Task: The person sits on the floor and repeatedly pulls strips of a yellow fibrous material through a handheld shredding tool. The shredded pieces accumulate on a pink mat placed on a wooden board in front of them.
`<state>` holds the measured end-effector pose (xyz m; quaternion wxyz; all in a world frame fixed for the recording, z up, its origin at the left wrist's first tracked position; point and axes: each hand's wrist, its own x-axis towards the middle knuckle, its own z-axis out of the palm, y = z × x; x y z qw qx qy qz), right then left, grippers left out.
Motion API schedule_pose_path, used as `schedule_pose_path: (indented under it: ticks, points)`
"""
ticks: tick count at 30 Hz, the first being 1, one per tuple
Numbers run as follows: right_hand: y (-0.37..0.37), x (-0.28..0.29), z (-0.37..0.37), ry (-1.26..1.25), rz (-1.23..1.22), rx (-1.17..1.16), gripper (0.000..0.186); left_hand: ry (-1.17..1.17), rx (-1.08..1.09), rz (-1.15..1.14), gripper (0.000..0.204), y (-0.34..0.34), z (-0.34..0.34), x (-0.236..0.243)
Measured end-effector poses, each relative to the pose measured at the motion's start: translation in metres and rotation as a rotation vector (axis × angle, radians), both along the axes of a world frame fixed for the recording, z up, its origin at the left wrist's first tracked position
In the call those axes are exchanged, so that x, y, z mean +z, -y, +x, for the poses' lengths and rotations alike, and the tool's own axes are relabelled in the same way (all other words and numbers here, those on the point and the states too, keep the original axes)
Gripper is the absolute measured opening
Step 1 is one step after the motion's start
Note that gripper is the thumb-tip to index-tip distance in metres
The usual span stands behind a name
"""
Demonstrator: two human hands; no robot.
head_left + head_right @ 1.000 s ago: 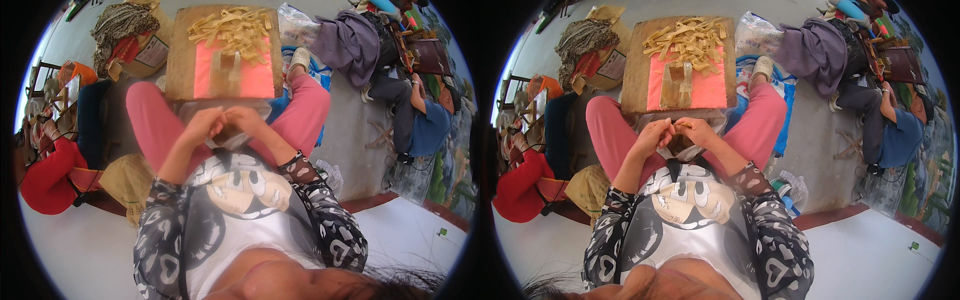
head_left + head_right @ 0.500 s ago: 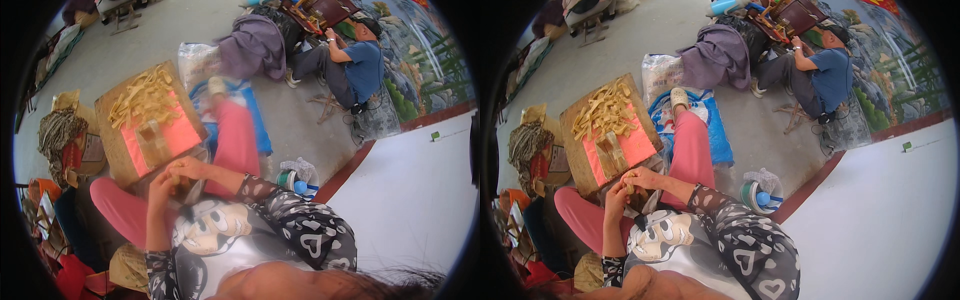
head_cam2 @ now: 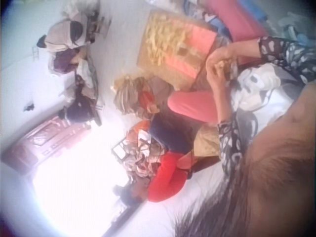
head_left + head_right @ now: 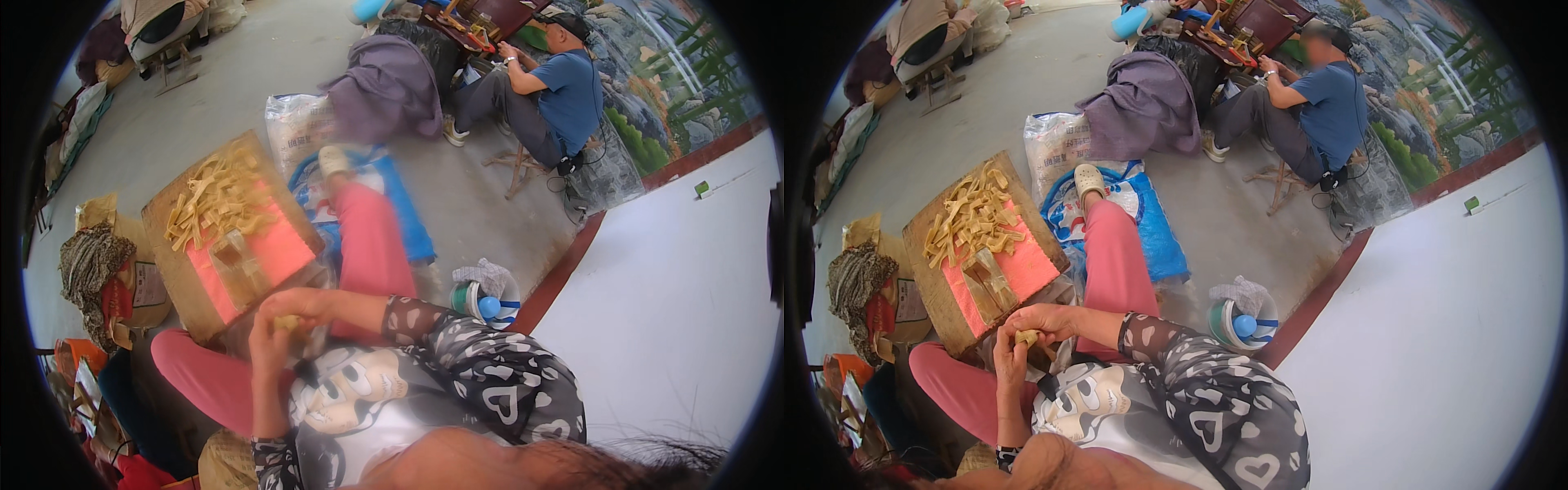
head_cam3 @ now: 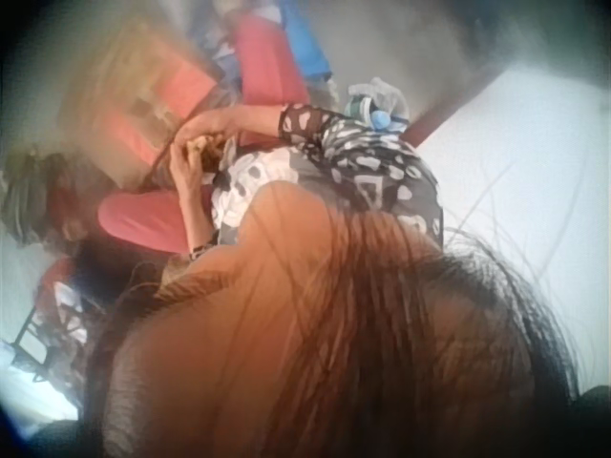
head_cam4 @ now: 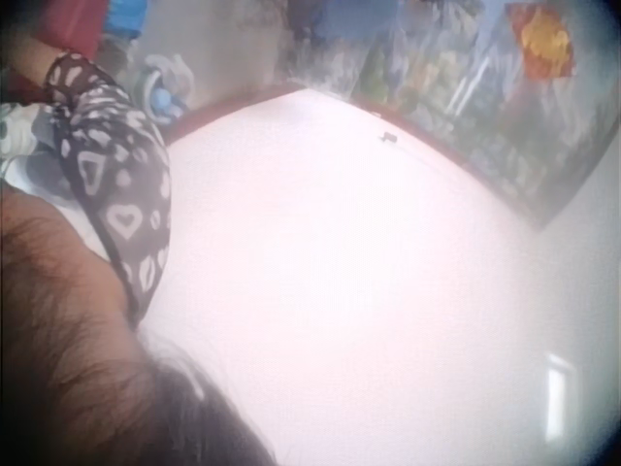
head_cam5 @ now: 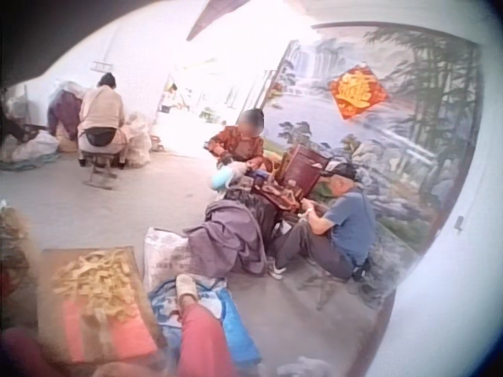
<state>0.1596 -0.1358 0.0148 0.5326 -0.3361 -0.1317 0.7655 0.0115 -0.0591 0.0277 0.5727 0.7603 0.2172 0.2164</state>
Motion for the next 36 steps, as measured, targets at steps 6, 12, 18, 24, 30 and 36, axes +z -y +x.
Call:
schedule_pose_path:
  ticks: [6,12,18,24,30,36]
  points:
    - [-0.003,-0.029,-0.005,0.567,-0.029,-0.076,0.034,-0.269,0.052,-0.023,0.007,-0.014,-0.003,-0.017]
    - [-0.003,-0.021,-0.008,1.207,0.334,-0.03,0.031,-0.227,0.049,-0.234,0.011,-0.024,-0.016,-0.069]
    - [-0.003,-0.032,-0.023,1.458,0.328,-0.104,0.016,-0.385,0.084,-0.08,0.018,-0.018,-0.011,-0.045]
    - [-0.008,-0.04,-0.014,0.951,0.313,-0.198,0.018,-0.21,0.138,0.15,0.005,-0.019,-0.007,-0.046]
    - [-0.003,-0.016,-0.006,0.123,0.113,-0.078,0.021,-0.223,0.149,0.289,0.008,-0.021,-0.01,-0.01]
    - [-0.007,-0.043,0.003,0.814,0.094,0.054,0.028,-0.207,0.01,0.391,0.013,-0.004,-0.009,-0.003]
